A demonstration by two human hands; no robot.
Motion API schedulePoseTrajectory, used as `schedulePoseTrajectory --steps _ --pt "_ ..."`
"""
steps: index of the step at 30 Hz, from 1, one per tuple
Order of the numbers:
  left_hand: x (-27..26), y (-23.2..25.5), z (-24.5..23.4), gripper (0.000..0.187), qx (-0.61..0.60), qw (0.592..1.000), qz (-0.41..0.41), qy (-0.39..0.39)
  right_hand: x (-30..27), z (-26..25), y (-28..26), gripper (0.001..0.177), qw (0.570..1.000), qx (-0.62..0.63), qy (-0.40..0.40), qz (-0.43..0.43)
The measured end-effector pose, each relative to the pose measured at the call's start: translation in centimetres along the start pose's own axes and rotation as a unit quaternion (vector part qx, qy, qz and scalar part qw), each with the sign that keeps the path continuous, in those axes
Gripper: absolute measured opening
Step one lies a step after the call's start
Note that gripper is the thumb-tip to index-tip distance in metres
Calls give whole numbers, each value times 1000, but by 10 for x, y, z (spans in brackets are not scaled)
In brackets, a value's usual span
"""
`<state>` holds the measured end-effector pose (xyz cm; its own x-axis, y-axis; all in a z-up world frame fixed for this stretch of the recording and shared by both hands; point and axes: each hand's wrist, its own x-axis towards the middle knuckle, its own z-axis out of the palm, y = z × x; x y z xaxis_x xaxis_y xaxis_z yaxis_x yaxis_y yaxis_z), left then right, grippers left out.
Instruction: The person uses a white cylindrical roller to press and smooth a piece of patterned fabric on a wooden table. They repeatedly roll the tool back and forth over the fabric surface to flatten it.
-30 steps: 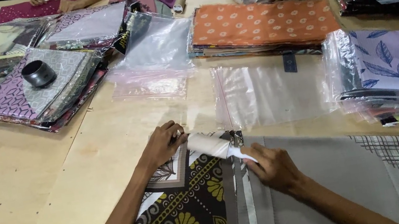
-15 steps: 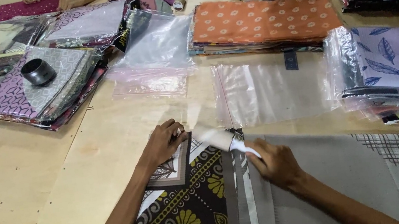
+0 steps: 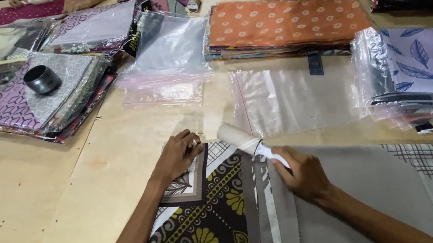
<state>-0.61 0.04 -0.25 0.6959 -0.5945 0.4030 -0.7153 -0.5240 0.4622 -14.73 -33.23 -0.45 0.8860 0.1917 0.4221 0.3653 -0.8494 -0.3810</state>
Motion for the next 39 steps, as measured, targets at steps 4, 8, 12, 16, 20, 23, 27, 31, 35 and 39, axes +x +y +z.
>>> schedulePoseTrajectory --steps 4,8,12,16,20,23,27,31,35,39 --pt "1 -2 2 14 7 1000 -4 1 -8 2 -4 18 999 42 -10 -32" --pt "0 0 1 16 8 1000 -7 -2 -7 4 -6 22 998 1 -45 -48" --pt "0 -1 0 14 5 1000 -5 0 1 -5 -8 20 1000 -8 0 9" --pt "0 1 -1 14 2 1000 -6 -4 -10 3 -5 14 999 31 6 -31" --pt "-1 -6 3 12 7 1000 1 -1 -12 9 -3 18 998 6 -35 -54" --pt "-2 -6 4 12 14 1000 5 -2 -7 1 -4 20 1000 18 -10 6" --pt "2 6 -3 18 16 1000 17 3 0 -1 4 24 992 89 64 65" --pt "3 51 -9 13 34 998 47 -3 4 -11 -3 26 979 155 86 103" --pt "-25 160 -30 30 -53 977 165 -124 10 -23 -13 22 967 180 87 157" --pt "-69 203 0 57 -40 926 232 -296 11 -26 -17 18 962 193 98 167"
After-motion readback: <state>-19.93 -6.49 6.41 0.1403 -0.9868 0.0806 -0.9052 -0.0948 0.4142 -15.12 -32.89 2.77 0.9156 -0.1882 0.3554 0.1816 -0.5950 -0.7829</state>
